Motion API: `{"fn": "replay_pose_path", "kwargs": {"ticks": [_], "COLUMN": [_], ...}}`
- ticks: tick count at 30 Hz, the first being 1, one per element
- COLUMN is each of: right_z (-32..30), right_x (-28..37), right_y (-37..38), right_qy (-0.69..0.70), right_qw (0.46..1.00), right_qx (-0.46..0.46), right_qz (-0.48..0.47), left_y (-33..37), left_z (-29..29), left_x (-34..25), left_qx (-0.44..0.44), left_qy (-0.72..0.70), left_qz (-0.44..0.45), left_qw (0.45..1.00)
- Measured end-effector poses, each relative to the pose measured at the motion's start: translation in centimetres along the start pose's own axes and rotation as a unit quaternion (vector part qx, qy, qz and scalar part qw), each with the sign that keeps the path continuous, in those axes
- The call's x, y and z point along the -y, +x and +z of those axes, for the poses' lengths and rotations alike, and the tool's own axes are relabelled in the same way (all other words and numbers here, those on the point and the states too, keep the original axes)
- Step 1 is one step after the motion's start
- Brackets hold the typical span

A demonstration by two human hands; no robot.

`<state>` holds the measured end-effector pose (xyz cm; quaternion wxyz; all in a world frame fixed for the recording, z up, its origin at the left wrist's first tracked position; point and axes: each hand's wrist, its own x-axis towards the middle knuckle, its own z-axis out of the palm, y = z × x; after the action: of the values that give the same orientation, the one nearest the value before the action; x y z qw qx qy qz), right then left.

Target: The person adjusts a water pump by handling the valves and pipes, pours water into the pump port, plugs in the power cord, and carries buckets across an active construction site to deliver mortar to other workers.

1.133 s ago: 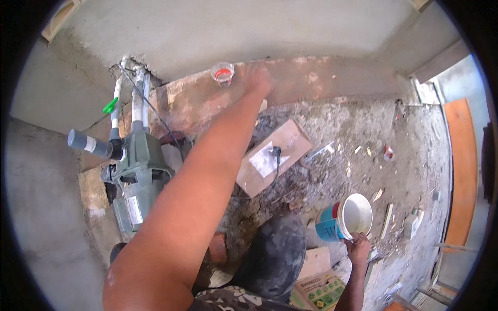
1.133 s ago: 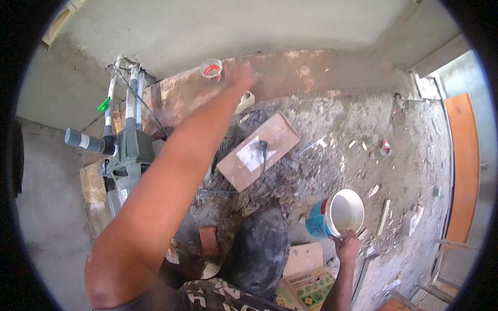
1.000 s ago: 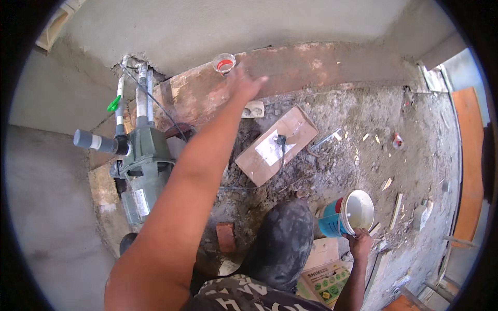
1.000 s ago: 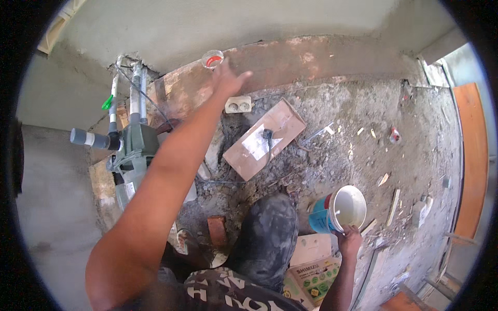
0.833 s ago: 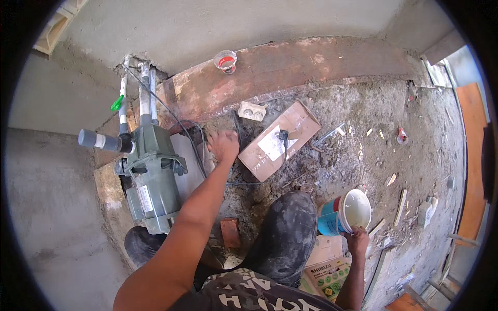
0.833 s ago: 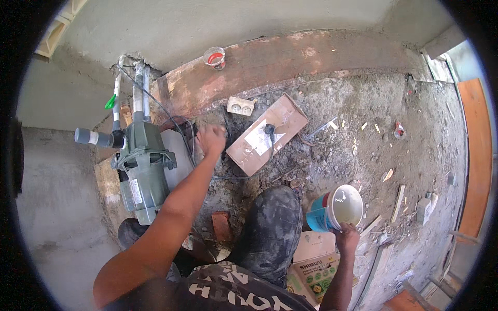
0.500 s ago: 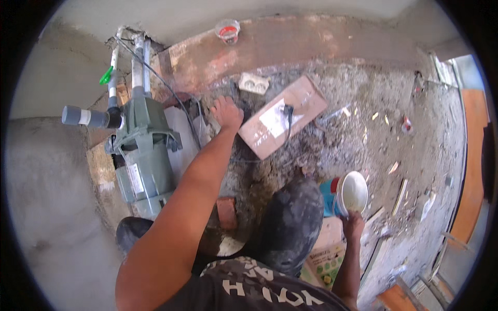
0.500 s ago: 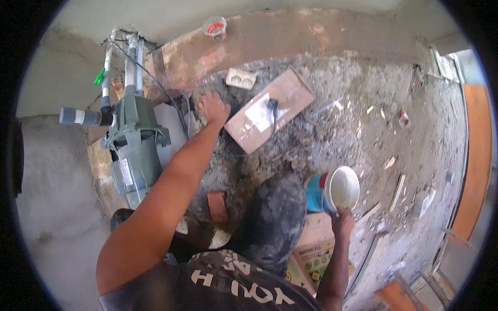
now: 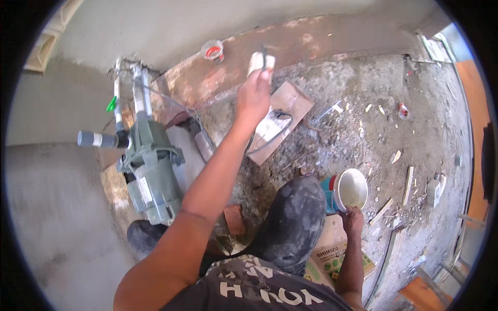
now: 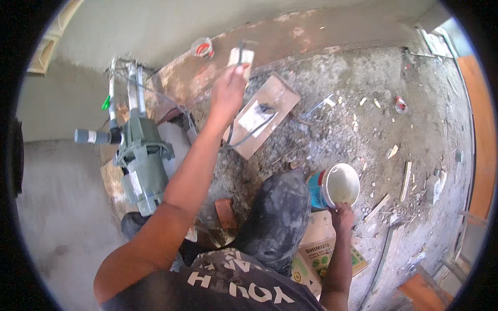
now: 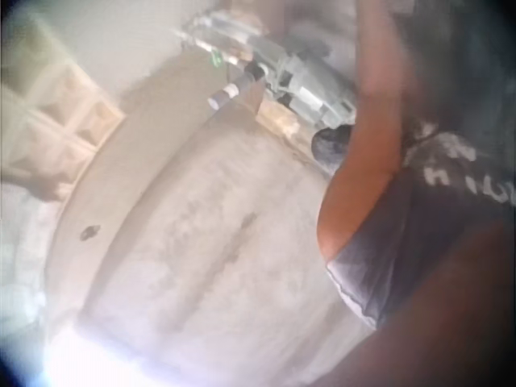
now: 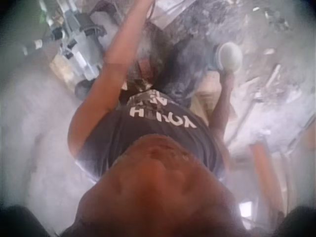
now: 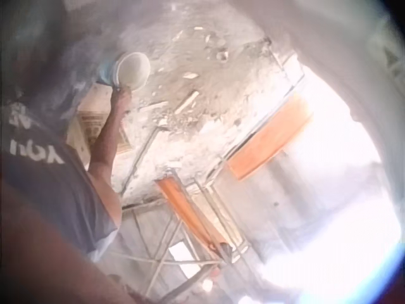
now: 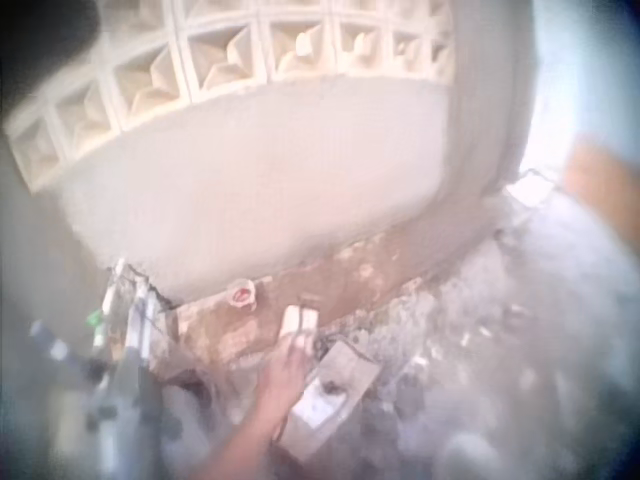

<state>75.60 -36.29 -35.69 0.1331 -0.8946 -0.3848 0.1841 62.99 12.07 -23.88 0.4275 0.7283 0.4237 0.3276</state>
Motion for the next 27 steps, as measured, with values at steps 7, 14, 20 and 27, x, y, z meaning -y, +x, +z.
{"fn": "replay_pose_path", "kwargs": {"ticks": [7, 14, 20, 27], "right_z": [-0.2, -0.8, -0.2, 0.6], "right_x": [-1.0, 0.3, -0.1, -0.6], "right_y": [0.1, 1.1, 0.7, 1.2], "right_qy": [0.002, -0.024, -0.025, -0.021], "right_qw": [1.0, 0.999, 1.0, 0.999], "right_qx": [0.004, 0.02, 0.002, 0.026], "right_qz": [0.014, -0.01, -0.006, -0.008], "left_y": [22.3, 18.6, -6.6, -19.5], "left_z": [12.6, 13.0, -0.2, -22.8], "left_x": [-2.4, 6.4, 3.9, 0.6], "left_qx": [0.231, 0.226, -0.042, -0.147], "left_qy": [0.337, 0.346, 0.166, 0.236], "left_qz": [0.089, 0.045, 0.201, 0.157], "left_qw": [0.908, 0.909, 0.965, 0.948]}}
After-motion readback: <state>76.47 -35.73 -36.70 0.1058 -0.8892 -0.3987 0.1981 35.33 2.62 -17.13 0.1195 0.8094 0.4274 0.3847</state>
